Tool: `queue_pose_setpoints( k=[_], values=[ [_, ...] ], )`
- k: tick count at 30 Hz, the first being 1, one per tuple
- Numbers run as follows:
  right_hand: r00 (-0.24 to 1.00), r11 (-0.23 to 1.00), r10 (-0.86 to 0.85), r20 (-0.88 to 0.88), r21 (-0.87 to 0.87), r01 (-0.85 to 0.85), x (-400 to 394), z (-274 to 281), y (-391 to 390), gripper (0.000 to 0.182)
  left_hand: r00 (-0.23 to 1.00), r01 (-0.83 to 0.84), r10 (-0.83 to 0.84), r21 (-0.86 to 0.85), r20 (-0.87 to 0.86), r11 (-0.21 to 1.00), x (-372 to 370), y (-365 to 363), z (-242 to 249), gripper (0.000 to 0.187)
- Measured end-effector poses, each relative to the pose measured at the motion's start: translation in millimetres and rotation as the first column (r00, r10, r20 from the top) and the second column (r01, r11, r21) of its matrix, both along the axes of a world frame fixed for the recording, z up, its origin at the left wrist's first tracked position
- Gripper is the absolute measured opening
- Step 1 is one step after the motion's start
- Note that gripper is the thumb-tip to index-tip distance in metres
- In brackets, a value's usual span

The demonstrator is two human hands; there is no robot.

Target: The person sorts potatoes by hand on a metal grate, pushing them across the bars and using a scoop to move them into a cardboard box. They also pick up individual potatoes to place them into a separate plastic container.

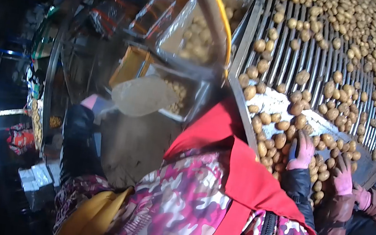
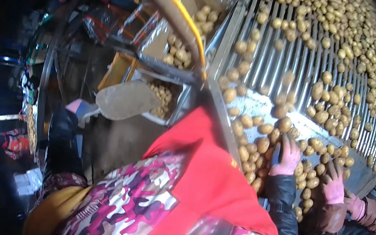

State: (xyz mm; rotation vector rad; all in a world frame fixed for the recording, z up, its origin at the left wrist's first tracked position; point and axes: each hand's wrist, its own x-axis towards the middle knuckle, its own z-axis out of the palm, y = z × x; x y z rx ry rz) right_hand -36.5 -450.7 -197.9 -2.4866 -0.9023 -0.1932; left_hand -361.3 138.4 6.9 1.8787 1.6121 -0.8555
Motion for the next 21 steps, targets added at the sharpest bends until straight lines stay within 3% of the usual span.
queue_pose_setpoints(
  k=[1, 3, 5, 8, 9, 10, 11, 12, 14, 15, 16, 18, 20, 21],
  values=[
    [1.000, 1.000, 0.003, 0.016, 0.015, -0.003, 0, -2, 0, 0.041, 0.984, 0.155, -0.149, -0.057, 0.101, 0.986, -12, 14, -1, 0.046],
    [1.000, 1.000, -0.001, 0.009, 0.006, 0.001, 0, 1, 0, 0.041, 0.956, 0.158, -0.135, -0.067, 0.260, 0.985, -24, 27, -3, 0.046],
    [1.000, 1.000, -0.009, -0.002, 0.000, 0.009, 0, 3, 0, 0.041, 0.904, -0.164, 0.170, -0.049, 0.392, 0.985, -19, 30, -4, 0.045],
    [0.998, 0.999, -0.045, -0.038, 0.000, 0.045, -6, 6, -1, 0.041, 0.754, -0.205, 0.192, -0.053, 0.628, 0.977, 14, 43, -9, 0.041],
    [0.997, 0.998, -0.056, -0.051, 0.010, 0.056, -8, 6, -1, 0.041, 0.706, -0.047, 0.029, 0.006, 0.707, 0.999, 23, 61, -25, 0.042],
    [0.996, 0.998, -0.062, -0.059, 0.029, 0.064, -8, 6, 0, 0.042, 0.772, -0.086, 0.024, 0.067, 0.635, 0.994, 59, 50, -19, 0.048],
    [0.997, 0.997, -0.062, -0.047, 0.041, 0.064, -9, 7, 1, 0.042, 0.748, -0.019, -0.029, 0.065, 0.663, 0.998, 78, 61, -32, 0.053],
    [0.998, 0.997, -0.056, -0.036, 0.053, 0.058, -9, 8, 0, 0.043, 0.817, 0.003, -0.078, 0.132, 0.571, 0.991, 119, 51, -27, 0.056],
    [0.996, 0.996, -0.065, -0.062, 0.059, 0.069, -12, 3, -2, 0.044, 0.634, 0.101, -0.215, 0.196, 0.743, 0.975, 153, 68, -65, 0.059],
    [0.996, 0.996, -0.068, -0.055, 0.059, 0.071, -14, 3, -3, 0.043, 0.680, 0.177, -0.195, 0.099, 0.707, 0.979, 178, 89, -79, 0.055],
    [0.996, 0.996, -0.077, -0.054, 0.050, 0.080, -15, 5, -4, 0.042, 0.661, 0.111, -0.100, 0.036, 0.744, 0.993, 203, 67, -67, 0.056],
    [0.997, 0.996, -0.072, -0.035, 0.058, 0.074, -19, 8, -5, 0.037, 0.722, 0.094, -0.080, 0.016, 0.688, 0.995, 239, 60, -65, 0.052],
    [0.997, 0.992, -0.080, -0.017, 0.093, 0.081, -24, 17, -3, 0.036, 0.449, 0.021, 0.127, -0.153, 0.885, 0.988, 262, 91, -111, 0.041],
    [0.992, 0.991, -0.108, -0.070, 0.071, 0.113, -28, 26, -3, 0.035, 0.387, -0.083, 0.001, 0.034, 0.922, 0.996, 284, 113, -141, 0.038]
  ],
)
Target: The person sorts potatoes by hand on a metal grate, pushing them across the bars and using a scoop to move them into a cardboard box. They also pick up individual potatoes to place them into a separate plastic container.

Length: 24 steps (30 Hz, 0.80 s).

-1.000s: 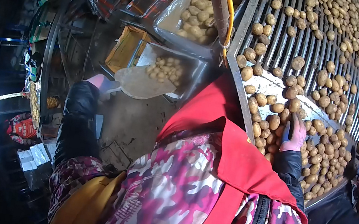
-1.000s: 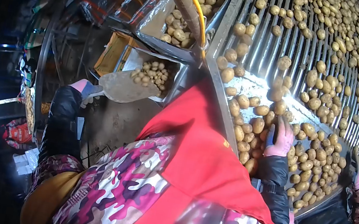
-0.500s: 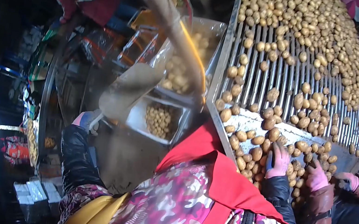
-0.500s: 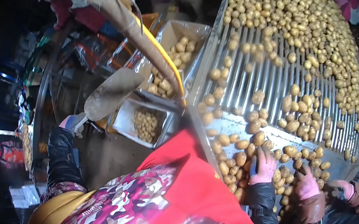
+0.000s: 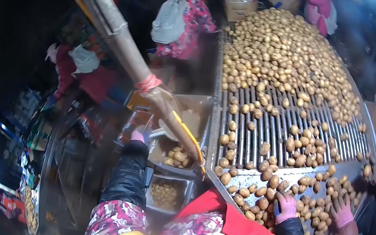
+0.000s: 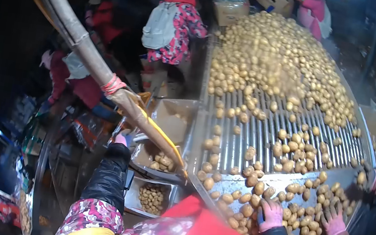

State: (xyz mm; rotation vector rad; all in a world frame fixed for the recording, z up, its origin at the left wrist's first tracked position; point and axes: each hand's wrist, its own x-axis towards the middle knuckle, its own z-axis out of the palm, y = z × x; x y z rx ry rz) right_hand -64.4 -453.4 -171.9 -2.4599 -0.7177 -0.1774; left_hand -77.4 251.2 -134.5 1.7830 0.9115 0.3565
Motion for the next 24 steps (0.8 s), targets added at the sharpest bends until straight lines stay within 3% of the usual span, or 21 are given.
queue_pose_setpoints(
  k=[2, 3, 5, 6, 7, 8, 9, 10, 11, 12, 13, 14, 15, 16, 17, 18, 20, 22, 23, 24],
  values=[
    [1.000, 1.000, -0.013, 0.010, 0.004, 0.013, -2, -7, -2, 0.036, 0.982, -0.186, 0.180, 0.197, 0.051, 0.963, 4, -4, 0, 0.055],
    [1.000, 1.000, -0.022, 0.012, 0.005, 0.022, -3, -11, -3, 0.037, 0.977, -0.099, 0.181, 0.505, -0.115, 0.857, -4, -12, 8, 0.062],
    [0.999, 0.999, -0.043, 0.004, -0.005, 0.043, -5, -13, -3, 0.040, 0.972, -0.211, 0.235, 0.437, 0.000, 0.874, -10, 15, -25, 0.068],
    [0.999, 0.999, -0.049, 0.000, -0.011, 0.049, -5, -12, -3, 0.041, 0.980, -0.197, 0.172, 0.343, 0.103, 0.918, -22, 15, -33, 0.063],
    [0.998, 0.998, -0.059, -0.003, -0.023, 0.059, -5, -7, 0, 0.042, 0.987, -0.130, 0.070, 0.463, 0.145, 0.876, -34, -30, -8, 0.052],
    [0.998, 0.997, -0.070, -0.008, -0.036, 0.070, -6, 2, 6, 0.043, 0.996, 0.071, -0.033, 0.531, -0.081, 0.844, -43, -51, 8, 0.039],
    [0.996, 0.995, -0.082, -0.014, -0.049, 0.082, -6, 11, 13, 0.044, 0.986, 0.162, -0.126, 0.481, -0.106, 0.862, -50, -24, -45, 0.034],
    [0.998, 0.996, -0.020, 0.058, -0.085, 0.025, -4, 19, 18, 0.047, 0.969, 0.237, -0.246, 0.304, -0.010, 0.923, -57, -57, -45, 0.031],
    [0.998, 0.996, 0.059, 0.023, -0.071, -0.057, -3, 42, 30, 0.047, 0.833, 0.493, -0.549, 0.535, -0.063, 0.686, -60, -86, -45, 0.023],
    [0.986, 0.990, 0.133, 0.103, -0.069, -0.127, -1, 44, 42, 0.047, 0.804, 0.595, -0.521, 0.420, -0.287, 0.686, -64, -169, 32, 0.026],
    [0.967, 0.970, 0.239, 0.087, -0.077, -0.233, -1, 45, 50, 0.050, 0.651, 0.657, -0.728, 0.641, -0.216, 0.398, -59, -186, 27, 0.025],
    [0.931, 0.939, 0.344, 0.122, -0.049, -0.340, 2, 55, 60, 0.043, 0.524, 0.724, -0.798, 0.650, -0.298, 0.232, -52, -223, 51, 0.027],
    [0.905, 0.916, 0.399, 0.149, -0.028, -0.400, 1, 61, 65, 0.042, 0.405, 0.786, -0.872, 0.591, -0.274, 0.179, -43, -242, 53, 0.032],
    [0.901, 0.904, 0.427, 0.068, -0.060, -0.424, 1, 57, 64, 0.042, 0.327, 0.793, -0.906, 0.600, -0.270, 0.107, -33, -262, 50, 0.034],
    [0.924, 0.902, 0.382, 0.004, -0.220, -0.372, 6, 24, 56, 0.049, 0.243, 0.776, -0.946, 0.628, -0.216, 0.057, -20, -284, 58, 0.036],
    [0.956, 0.924, 0.295, 0.011, -0.257, -0.282, 8, 16, 42, 0.060, 0.207, 0.786, -0.937, 0.618, -0.283, -0.013, -8, -298, 57, 0.038],
    [0.992, 0.959, 0.111, -0.064, -0.254, -0.124, 15, 22, 15, 0.069, 0.233, 0.685, -0.937, 0.728, -0.261, -0.033, 22, -325, 45, 0.046],
    [0.995, 0.938, -0.079, -0.058, -0.341, 0.055, 13, 16, -10, 0.072, 0.454, 0.654, -0.788, 0.756, -0.416, -0.023, 52, -333, 3, 0.060],
    [0.988, 0.898, -0.156, -0.003, -0.417, 0.140, 13, -1, -29, 0.074, 0.519, 0.727, -0.663, 0.686, -0.540, 0.011, 65, -345, 9, 0.071],
    [0.974, 0.897, -0.223, -0.021, -0.395, 0.197, 11, 1, -43, 0.075, 0.568, 0.775, -0.573, 0.617, -0.590, 0.133, 78, -356, 19, 0.076]
  ],
)
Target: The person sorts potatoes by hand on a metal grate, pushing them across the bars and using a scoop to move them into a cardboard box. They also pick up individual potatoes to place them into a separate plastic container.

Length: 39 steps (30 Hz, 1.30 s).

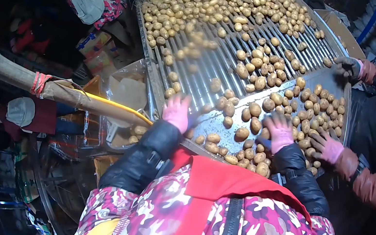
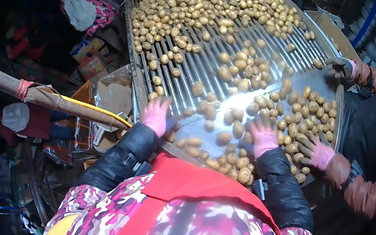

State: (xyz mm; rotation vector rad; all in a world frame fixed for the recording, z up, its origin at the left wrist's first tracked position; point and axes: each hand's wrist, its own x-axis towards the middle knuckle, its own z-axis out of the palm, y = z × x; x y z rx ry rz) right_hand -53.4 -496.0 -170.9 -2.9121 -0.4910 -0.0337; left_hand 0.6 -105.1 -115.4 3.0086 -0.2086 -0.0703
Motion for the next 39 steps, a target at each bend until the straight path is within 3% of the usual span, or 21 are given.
queue_pose_setpoints(
  k=[1, 4, 5, 6, 7, 8, 11, 13, 14, 17, 20, 21, 24, 25, 27, 29, 32, 34, 35, 36, 39],
  values=[
    [0.993, 0.995, -0.092, 0.080, 0.047, 0.088, -4, -14, -13, 0.075, 0.983, -0.163, 0.163, 0.010, -0.089, 0.987, 8, -9, 6, 0.082],
    [0.951, 0.955, -0.297, 0.081, 0.030, 0.296, -26, -8, -25, 0.072, 0.940, -0.279, 0.295, 0.109, -0.174, 0.954, 18, -24, -18, 0.087],
    [0.944, 0.946, -0.325, 0.057, 0.023, 0.325, -31, -10, -27, 0.072, 0.920, -0.326, 0.302, -0.062, -0.251, 0.943, 11, -43, -14, 0.085],
    [0.940, 0.943, -0.334, 0.073, 0.025, 0.333, -35, -14, -26, 0.070, 0.965, -0.130, 0.147, 0.087, -0.220, 0.988, 3, -57, -5, 0.072],
    [0.936, 0.940, -0.341, 0.088, 0.028, 0.340, -39, -19, -24, 0.068, 0.896, 0.074, -0.049, 0.041, -0.441, 0.996, 14, -70, 8, 0.070],
    [0.936, 0.939, -0.344, 0.070, 0.035, 0.342, -39, -18, -19, 0.066, 0.931, 0.281, -0.297, -0.106, -0.210, 0.954, 8, -81, -2, 0.066],
    [0.940, 0.939, -0.340, 0.025, 0.060, 0.339, -34, -11, -9, 0.062, 0.896, 0.279, -0.408, -0.490, -0.177, 0.826, 36, -105, -1, 0.062],
    [0.945, 0.942, -0.328, -0.009, 0.075, 0.328, -30, -9, -9, 0.060, 0.930, 0.303, -0.355, -0.357, -0.089, 0.884, 77, -108, 21, 0.061],
    [0.947, 0.943, -0.320, 0.006, 0.093, 0.318, -32, -11, -11, 0.061, 0.944, 0.329, -0.292, -0.351, 0.156, 0.877, 103, -101, -2, 0.060],
    [0.959, 0.955, -0.284, -0.015, 0.085, 0.284, -29, -10, -14, 0.064, 0.996, 0.024, 0.009, -0.358, 0.088, 0.933, 178, -76, 21, 0.060],
    [0.968, 0.966, -0.249, -0.032, 0.058, 0.251, -22, -6, -18, 0.069, 0.930, -0.355, 0.343, -0.076, -0.132, 0.932, 252, -40, 39, 0.071],
    [0.969, 0.968, -0.245, -0.044, 0.051, 0.247, -20, -2, -18, 0.069, 0.941, -0.320, 0.324, -0.056, 0.092, 0.946, 291, 6, -8, 0.075],
    [0.966, 0.968, -0.249, -0.066, 0.009, 0.250, -17, 3, -17, 0.070, 0.873, -0.466, 0.449, 0.052, 0.191, 0.883, 351, 71, -14, 0.081],
    [0.965, 0.968, -0.251, -0.073, -0.002, 0.252, -16, 5, -17, 0.071, 0.824, -0.459, 0.365, 0.135, 0.432, 0.878, 363, 89, -13, 0.065],
    [0.956, 0.963, -0.267, -0.126, 0.007, 0.269, -12, 9, -15, 0.074, 0.791, -0.553, 0.510, 0.037, 0.338, 0.832, 398, 137, -15, 0.074],
    [0.947, 0.962, -0.270, -0.173, -0.016, 0.272, -9, 13, -15, 0.075, 0.791, -0.519, 0.522, -0.102, 0.320, 0.849, 419, 171, 0, 0.064],
    [0.917, 0.956, -0.290, -0.272, -0.030, 0.293, -6, 14, -12, 0.074, 0.917, -0.331, 0.396, -0.480, 0.038, 0.812, 507, 282, -62, 0.074],
    [0.904, 0.956, -0.292, -0.313, -0.079, 0.282, -5, 14, -15, 0.080, 0.948, -0.299, 0.315, -0.438, -0.037, 0.848, 533, 286, -91, 0.081],
    [0.919, 0.956, -0.292, -0.265, -0.070, 0.284, -3, 12, -12, 0.070, 0.952, -0.288, 0.304, -0.222, 0.042, 0.931, 527, 261, -85, 0.084],
    [0.924, 0.955, -0.297, -0.241, -0.074, 0.287, 0, 12, -11, 0.070, 0.913, -0.396, 0.409, -0.265, -0.007, 0.879, 532, 252, -85, 0.092],
    [0.924, 0.949, -0.315, -0.217, -0.106, 0.298, 1, 10, -11, 0.072, 0.913, -0.408, 0.382, -0.349, -0.142, 0.844, 524, 236, -63, 0.096]
  ],
)
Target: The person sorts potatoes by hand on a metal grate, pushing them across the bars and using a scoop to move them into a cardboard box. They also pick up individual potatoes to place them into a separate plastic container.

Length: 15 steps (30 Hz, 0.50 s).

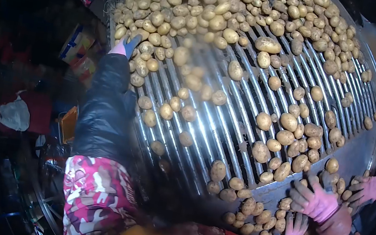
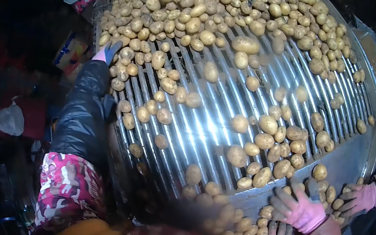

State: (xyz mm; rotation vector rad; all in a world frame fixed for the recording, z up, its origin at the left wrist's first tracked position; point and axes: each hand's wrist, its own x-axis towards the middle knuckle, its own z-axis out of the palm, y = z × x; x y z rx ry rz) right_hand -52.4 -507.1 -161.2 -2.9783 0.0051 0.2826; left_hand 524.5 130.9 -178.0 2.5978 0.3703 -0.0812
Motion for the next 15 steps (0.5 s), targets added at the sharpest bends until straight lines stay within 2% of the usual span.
queue_pose_setpoints(
  k=[1, 3, 4, 5, 6, 7, 8, 10, 11, 12, 13, 14, 15],
  values=[
    [1.000, 1.000, -0.010, 0.005, -0.011, 0.010, -1, -1, 0, 0.072, 0.999, 0.000, -0.003, -0.078, -0.042, 0.997, -11, -13, 13, 0.096],
    [0.999, 0.999, -0.027, 0.019, -0.018, 0.028, -4, -1, -3, 0.074, 0.999, 0.039, -0.042, -0.316, -0.002, 0.948, -64, -65, 42, 0.092],
    [0.999, 0.999, -0.030, 0.026, -0.020, 0.030, -6, -3, -5, 0.074, 1.000, 0.020, -0.024, -0.274, -0.014, 0.962, -73, -67, 31, 0.084],
    [0.999, 0.999, -0.032, 0.029, -0.021, 0.032, -9, -4, -8, 0.075, 0.988, -0.015, -0.057, -0.449, -0.147, 0.893, -89, -76, 30, 0.081],
    [0.999, 0.999, -0.034, 0.026, -0.020, 0.035, -13, -8, -8, 0.075, 0.950, 0.192, -0.283, -0.465, -0.134, 0.865, -101, -84, 27, 0.080],
    [0.999, 0.999, -0.040, 0.030, -0.022, 0.040, -16, -8, -9, 0.076, 0.902, 0.395, -0.424, -0.253, -0.074, 0.883, -125, -110, 46, 0.076],
    [0.998, 0.999, -0.045, 0.034, -0.019, 0.046, -18, -9, -9, 0.076, 0.789, 0.583, -0.612, -0.236, -0.064, 0.777, -145, -131, 62, 0.065],
    [0.998, 0.998, -0.052, 0.032, -0.016, 0.053, -21, -12, -9, 0.078, 0.679, 0.643, -0.734, -0.488, 0.007, 0.590, -150, -142, 69, 0.054],
    [0.998, 0.998, -0.056, 0.034, -0.019, 0.057, -21, -14, -9, 0.078, 0.824, 0.380, -0.560, -0.647, -0.088, 0.661, -133, -139, 73, 0.045],
    [0.997, 0.998, -0.064, 0.032, -0.026, 0.065, -25, -15, -11, 0.079, 0.838, 0.543, -0.511, -0.397, 0.194, 0.740, -112, -121, 72, 0.043],
    [0.997, 0.996, -0.072, 0.031, -0.044, 0.074, -25, -17, -12, 0.078, 0.955, 0.254, -0.158, -0.418, 0.251, 0.872, -100, -116, 72, 0.045],
    [0.996, 0.995, -0.080, 0.031, -0.063, 0.082, -26, -18, -12, 0.078, 0.946, 0.167, -0.036, -0.386, 0.323, 0.907, -56, -73, 39, 0.052],
    [0.996, 0.994, -0.083, 0.029, -0.066, 0.085, -25, -16, -11, 0.077, 0.911, 0.222, -0.140, -0.175, 0.389, 0.959, 5, -4, -11, 0.060]
  ],
)
